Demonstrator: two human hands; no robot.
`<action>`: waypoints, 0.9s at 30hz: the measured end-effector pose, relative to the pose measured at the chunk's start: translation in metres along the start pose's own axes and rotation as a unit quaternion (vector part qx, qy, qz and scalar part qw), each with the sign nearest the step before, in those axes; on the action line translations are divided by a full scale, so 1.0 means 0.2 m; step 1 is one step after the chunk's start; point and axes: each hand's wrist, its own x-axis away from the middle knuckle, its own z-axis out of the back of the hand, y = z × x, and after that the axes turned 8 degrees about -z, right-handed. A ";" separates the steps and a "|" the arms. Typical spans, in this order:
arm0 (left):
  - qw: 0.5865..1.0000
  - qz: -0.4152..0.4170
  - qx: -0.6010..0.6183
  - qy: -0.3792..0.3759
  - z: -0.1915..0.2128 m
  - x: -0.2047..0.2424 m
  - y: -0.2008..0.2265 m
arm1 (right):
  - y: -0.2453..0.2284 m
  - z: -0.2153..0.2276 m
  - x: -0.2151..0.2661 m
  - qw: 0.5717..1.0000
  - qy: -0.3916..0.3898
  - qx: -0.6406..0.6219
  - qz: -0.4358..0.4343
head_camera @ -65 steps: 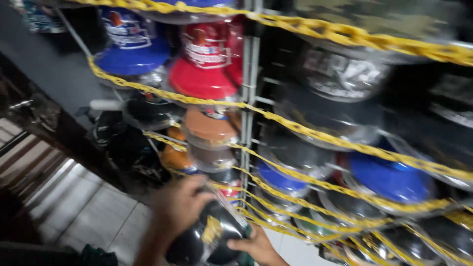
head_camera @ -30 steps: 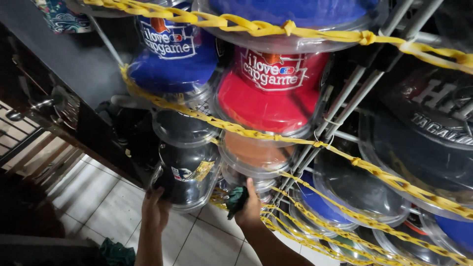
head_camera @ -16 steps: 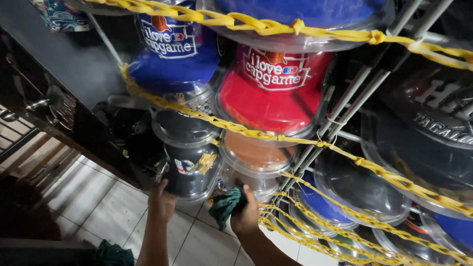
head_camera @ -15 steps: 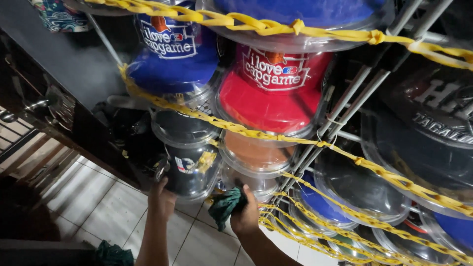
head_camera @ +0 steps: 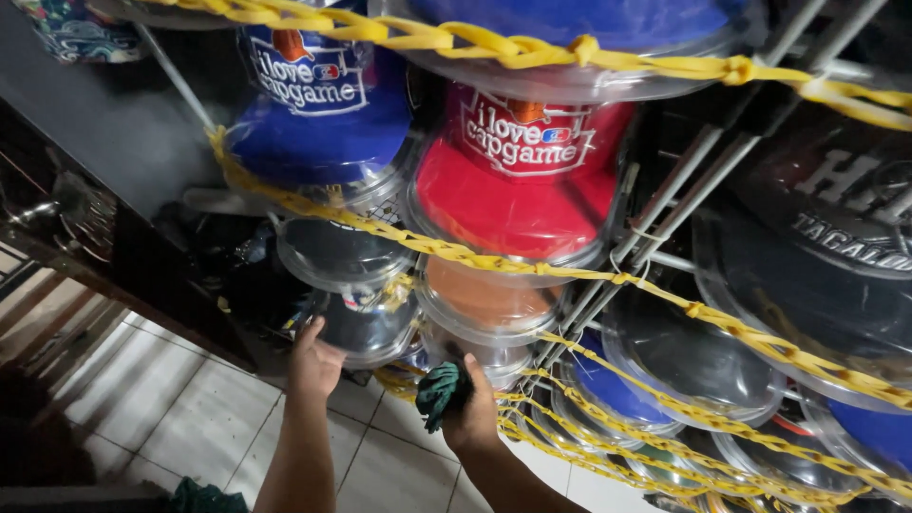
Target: Cleaning and organizing various hats on a storage rack using a cloth.
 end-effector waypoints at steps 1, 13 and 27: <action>1.000 -0.001 -0.013 0.021 0.00 -0.03 -0.03 | 0.00 0.00 0.00 1.000 -0.018 0.005 0.001; 0.998 -0.017 -0.030 0.059 0.01 -0.20 -0.16 | -0.01 0.02 -0.02 0.999 -0.032 0.020 0.006; 0.996 -0.017 -0.032 0.076 -0.09 -0.13 -0.15 | -0.07 0.07 0.06 0.990 0.067 0.119 0.030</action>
